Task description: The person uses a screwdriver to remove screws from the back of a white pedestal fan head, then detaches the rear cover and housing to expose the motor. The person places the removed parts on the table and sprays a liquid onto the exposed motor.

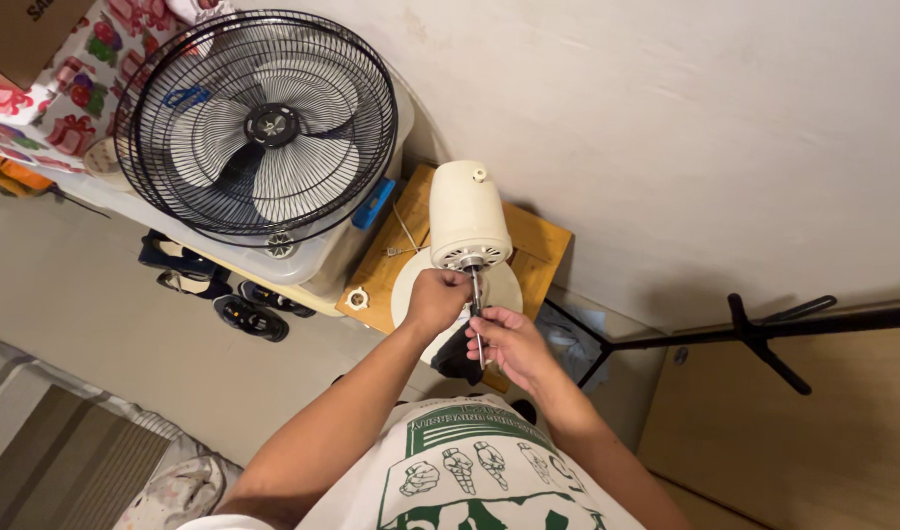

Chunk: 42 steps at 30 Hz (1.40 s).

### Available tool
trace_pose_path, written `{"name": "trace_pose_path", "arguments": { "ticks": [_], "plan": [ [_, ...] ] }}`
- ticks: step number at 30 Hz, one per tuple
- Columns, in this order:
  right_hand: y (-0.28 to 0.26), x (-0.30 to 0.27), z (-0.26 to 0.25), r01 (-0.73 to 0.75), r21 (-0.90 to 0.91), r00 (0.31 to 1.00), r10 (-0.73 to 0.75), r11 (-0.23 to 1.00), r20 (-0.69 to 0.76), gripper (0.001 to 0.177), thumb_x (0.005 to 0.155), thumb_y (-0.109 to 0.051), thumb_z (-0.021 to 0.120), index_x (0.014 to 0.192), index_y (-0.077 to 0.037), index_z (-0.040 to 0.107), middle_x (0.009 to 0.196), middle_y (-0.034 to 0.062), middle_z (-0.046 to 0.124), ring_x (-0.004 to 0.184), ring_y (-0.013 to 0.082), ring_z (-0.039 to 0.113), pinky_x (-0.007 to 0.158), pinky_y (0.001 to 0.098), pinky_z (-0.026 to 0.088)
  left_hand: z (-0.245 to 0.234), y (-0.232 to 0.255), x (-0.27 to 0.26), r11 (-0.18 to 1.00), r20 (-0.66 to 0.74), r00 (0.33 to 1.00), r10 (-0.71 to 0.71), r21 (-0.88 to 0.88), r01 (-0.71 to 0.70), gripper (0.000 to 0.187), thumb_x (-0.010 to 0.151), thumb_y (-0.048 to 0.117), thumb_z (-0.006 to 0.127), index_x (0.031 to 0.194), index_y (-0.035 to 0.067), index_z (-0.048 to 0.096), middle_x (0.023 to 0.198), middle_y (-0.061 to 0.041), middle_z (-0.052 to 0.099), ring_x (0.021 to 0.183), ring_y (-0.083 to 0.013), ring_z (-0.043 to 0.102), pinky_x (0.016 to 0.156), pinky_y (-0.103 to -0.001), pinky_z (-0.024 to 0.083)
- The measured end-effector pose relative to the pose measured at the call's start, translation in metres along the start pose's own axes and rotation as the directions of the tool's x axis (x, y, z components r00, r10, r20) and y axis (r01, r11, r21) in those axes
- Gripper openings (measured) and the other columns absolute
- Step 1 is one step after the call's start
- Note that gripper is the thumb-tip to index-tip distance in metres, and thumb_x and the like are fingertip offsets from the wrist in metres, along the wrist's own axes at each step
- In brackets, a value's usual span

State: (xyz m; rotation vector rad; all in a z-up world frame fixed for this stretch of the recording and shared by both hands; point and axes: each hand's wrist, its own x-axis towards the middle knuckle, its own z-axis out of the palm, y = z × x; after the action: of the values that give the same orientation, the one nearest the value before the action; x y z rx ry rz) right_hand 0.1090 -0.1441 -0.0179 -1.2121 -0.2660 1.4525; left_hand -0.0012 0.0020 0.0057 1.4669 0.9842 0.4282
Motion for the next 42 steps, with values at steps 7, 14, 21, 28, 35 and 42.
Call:
{"name": "trace_pose_path", "arguments": {
  "ticks": [7,14,21,28,35,42],
  "plan": [
    [-0.014,-0.007,0.006,-0.127,0.068,0.992,0.125,0.990,0.028,0.020,0.096,-0.019,0.063,0.104,-0.001,0.067,0.090,0.0128,0.070,0.074,0.0227,0.070,0.069,0.0391,0.062,0.003,0.002,-0.002,0.993,0.026,0.997,-0.076,-0.084,0.078,0.022,0.086,0.018,0.067,0.081,0.001,0.079,0.070,-0.005,0.075,0.062,-0.0106,0.065,0.061,-0.029,0.051],
    [-0.003,-0.002,-0.001,-0.063,0.011,0.997,0.062,0.998,0.037,0.018,0.098,-0.016,0.067,0.108,-0.001,0.066,0.092,0.0114,0.070,0.077,0.0216,0.070,0.072,0.0381,0.061,-0.003,0.009,-0.005,0.997,0.010,0.999,-0.046,-0.065,0.047,0.023,0.083,0.022,0.076,0.084,-0.001,0.078,0.072,-0.007,0.075,0.064,-0.0107,0.065,0.062,-0.028,0.052],
    [-0.009,-0.003,0.001,-0.104,0.033,0.995,0.104,0.994,-0.002,0.023,0.096,-0.019,0.066,0.108,0.000,0.067,0.089,0.0130,0.072,0.072,0.0230,0.071,0.068,0.0384,0.062,0.002,0.006,-0.001,0.996,-0.001,0.997,-0.082,-0.043,0.082,0.023,0.085,0.019,0.073,0.084,-0.003,0.079,0.072,-0.008,0.075,0.064,-0.0140,0.067,0.063,-0.030,0.053],
    [-0.014,-0.004,0.004,-0.052,-0.004,0.999,0.052,0.999,-0.004,0.019,0.094,-0.013,0.068,0.106,0.001,0.068,0.094,0.0135,0.073,0.076,0.0219,0.072,0.072,0.0361,0.062,0.003,-0.003,0.003,0.978,0.054,0.992,-0.113,-0.171,0.121,0.020,0.089,0.013,0.067,0.087,-0.002,0.080,0.075,-0.008,0.075,0.068,-0.0137,0.067,0.064,-0.029,0.054],
    [-0.007,0.001,0.003,-0.042,0.025,0.999,0.042,0.999,-0.026,0.016,0.094,-0.013,0.070,0.105,-0.002,0.065,0.089,0.0091,0.069,0.069,0.0186,0.068,0.063,0.0348,0.061,0.007,-0.003,0.001,0.888,0.056,0.965,-0.256,-0.380,0.258,0.015,0.090,0.012,0.069,0.095,0.000,0.076,0.085,-0.008,0.075,0.073,-0.0143,0.069,0.066,-0.029,0.056],
    [-0.015,-0.007,0.011,-0.124,0.132,0.992,0.121,0.983,0.034,0.020,0.102,-0.021,0.063,0.116,-0.007,0.056,0.077,0.0001,0.054,0.051,0.0040,0.040,0.041,0.0196,0.027,0.008,-0.008,-0.004,0.688,0.145,0.912,-0.385,-0.614,0.388,0.012,0.093,0.018,0.069,0.098,0.007,0.069,0.084,-0.002,0.069,0.073,-0.0139,0.065,0.067,-0.030,0.055]
  ]
}}
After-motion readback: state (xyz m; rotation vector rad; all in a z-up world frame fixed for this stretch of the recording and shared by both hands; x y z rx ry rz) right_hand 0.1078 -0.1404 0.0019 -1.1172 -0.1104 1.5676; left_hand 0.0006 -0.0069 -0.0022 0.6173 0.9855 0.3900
